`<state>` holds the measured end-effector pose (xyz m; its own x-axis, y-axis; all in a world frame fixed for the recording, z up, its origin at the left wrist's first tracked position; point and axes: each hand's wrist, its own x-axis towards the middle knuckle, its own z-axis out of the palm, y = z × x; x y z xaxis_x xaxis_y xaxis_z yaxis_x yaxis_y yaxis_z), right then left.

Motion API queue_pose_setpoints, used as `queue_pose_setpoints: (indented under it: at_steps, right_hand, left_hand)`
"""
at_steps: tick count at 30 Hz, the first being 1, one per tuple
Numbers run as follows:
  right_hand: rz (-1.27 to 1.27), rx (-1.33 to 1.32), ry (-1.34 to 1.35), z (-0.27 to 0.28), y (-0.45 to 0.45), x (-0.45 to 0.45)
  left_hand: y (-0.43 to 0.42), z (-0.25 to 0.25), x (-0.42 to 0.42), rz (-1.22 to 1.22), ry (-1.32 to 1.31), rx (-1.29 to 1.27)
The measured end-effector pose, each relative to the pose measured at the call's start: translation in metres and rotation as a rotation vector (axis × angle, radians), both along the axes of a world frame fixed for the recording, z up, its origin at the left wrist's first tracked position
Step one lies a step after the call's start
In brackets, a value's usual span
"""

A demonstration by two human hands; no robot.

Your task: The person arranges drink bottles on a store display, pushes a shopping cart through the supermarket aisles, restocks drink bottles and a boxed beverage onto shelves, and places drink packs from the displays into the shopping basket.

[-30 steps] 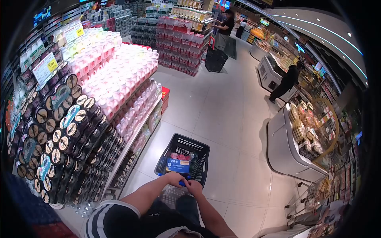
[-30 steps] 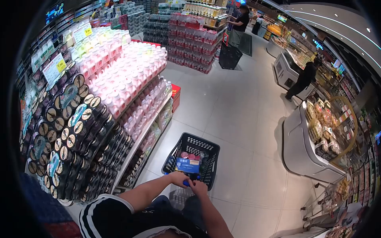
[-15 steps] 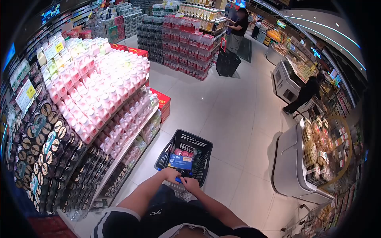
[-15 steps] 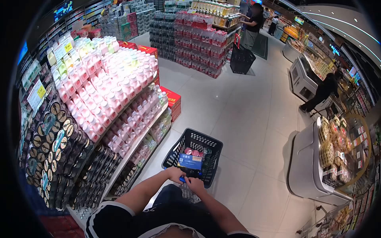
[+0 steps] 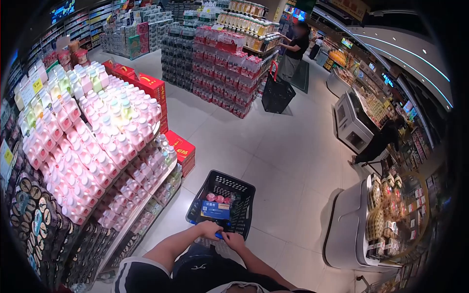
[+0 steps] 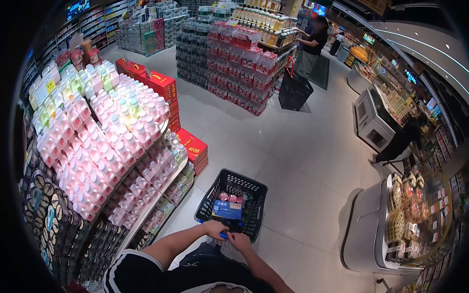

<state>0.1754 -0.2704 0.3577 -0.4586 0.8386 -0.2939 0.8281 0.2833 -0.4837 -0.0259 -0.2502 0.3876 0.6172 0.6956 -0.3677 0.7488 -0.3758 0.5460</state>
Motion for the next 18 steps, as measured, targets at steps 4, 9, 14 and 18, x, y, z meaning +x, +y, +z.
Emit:
queue_pose_setpoints:
  at_steps: [4,9,14,18]
  right_hand:
    - [0.034,0.097,0.041,0.005,0.066,-0.004]
    - [0.059,0.163,0.043,0.006,0.152,-0.001]
    - [0.12,0.215,-0.003,0.004,0.244,-0.007]
    - [0.22,0.193,0.047,0.005,0.326,-0.016]
  left_hand:
    - [0.054,-0.007,0.007,0.075,0.011,0.002]
    - [0.133,-0.007,0.012,0.104,-0.038,-0.024]
    - [0.213,-0.011,0.004,0.169,-0.163,-0.063]
    - [0.279,-0.016,-0.005,0.263,-0.119,-0.009]
